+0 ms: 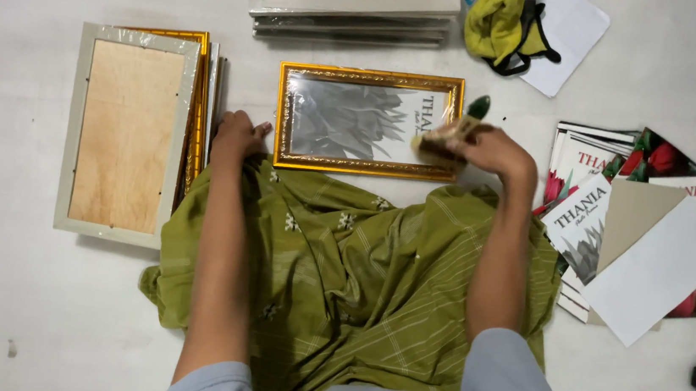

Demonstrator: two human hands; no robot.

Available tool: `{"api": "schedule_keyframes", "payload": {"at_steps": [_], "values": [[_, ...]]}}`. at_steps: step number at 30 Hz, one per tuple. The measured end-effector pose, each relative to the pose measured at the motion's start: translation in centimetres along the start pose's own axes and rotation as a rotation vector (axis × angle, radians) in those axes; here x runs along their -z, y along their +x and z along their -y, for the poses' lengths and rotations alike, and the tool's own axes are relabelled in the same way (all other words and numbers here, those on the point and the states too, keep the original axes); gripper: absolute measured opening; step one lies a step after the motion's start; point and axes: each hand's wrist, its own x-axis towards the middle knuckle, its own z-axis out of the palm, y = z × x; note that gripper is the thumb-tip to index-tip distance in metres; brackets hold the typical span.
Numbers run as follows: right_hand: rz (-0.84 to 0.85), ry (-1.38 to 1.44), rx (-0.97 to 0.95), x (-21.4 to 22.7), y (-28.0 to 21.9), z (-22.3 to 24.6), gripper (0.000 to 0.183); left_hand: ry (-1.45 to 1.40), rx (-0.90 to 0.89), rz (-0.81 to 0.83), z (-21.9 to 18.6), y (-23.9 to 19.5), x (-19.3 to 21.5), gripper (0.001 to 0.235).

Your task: Cleaning glass frames with a brush and inserting pictures into them.

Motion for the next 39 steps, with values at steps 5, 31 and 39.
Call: {"api": "schedule_keyframes", "payload": {"at_steps": [5,31,39], "values": [[-0.166,0.391,0.061,0.2,-0.6,-2.2,0.053,0.014,0.014,-0.015,0.8,1.7,-1.0,0.079],[0.023,0.555,0.618,-11.1,1.7,7.7,0.029,-0.012,0.041,-0.008,0.4,1.1,-0.6,0.076],[-0.244,0.103,0.238,-7.5,2.1,4.4,0.034,-0.072,-0.032,-0.076,0.4,-0.2,-0.5,0.074]]}}
